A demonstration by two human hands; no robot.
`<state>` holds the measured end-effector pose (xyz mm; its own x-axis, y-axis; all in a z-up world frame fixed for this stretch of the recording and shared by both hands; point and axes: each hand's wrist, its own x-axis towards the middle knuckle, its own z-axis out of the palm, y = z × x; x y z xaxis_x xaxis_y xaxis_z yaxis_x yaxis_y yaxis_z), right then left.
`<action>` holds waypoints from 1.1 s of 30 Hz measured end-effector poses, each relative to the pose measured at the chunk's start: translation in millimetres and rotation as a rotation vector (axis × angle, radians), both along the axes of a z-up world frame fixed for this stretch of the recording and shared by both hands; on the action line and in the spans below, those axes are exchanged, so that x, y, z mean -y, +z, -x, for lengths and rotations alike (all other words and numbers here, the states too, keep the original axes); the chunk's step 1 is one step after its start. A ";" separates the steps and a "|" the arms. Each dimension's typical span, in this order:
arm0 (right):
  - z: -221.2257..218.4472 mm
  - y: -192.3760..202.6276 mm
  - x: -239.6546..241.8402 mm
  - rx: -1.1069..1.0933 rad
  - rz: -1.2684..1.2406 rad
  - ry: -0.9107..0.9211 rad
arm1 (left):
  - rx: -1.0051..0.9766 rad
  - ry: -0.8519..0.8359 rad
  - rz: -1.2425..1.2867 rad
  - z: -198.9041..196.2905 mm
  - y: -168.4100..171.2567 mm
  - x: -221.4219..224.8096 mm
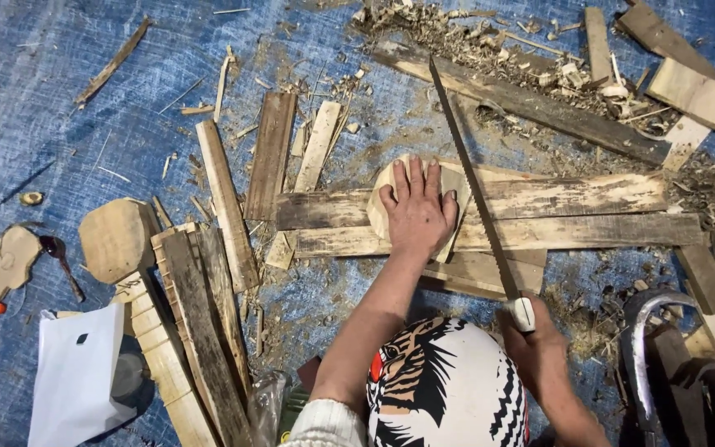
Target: Using a hand saw to cut a small piece of wood while sitting on a workshop floor.
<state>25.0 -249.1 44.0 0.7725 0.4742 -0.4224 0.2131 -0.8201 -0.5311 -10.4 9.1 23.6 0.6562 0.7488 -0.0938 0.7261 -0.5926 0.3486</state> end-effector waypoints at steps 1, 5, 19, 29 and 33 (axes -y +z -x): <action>0.1 2.0 -1.3 -0.001 0.021 -0.002 | -0.003 0.002 0.000 1.3 0.3 0.4; 2.0 2.8 5.0 -0.006 0.074 -0.007 | -0.012 0.004 0.013 2.2 -5.0 1.7; 17.3 37.2 36.8 -0.124 -0.133 0.022 | -0.039 0.000 -0.037 2.4 -5.3 2.9; 15.9 -8.7 63.4 0.024 -0.322 0.132 | -0.051 0.000 -0.034 1.9 -9.7 2.5; 13.1 -22.1 69.9 0.057 -0.307 0.147 | -0.023 0.009 -0.053 1.2 -12.0 2.3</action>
<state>11.9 -319.0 21.9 0.7045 0.6807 -0.2008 0.3540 -0.5822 -0.7319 -11.6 6.7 11.6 0.6472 0.7592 -0.0690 0.7392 -0.6029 0.3002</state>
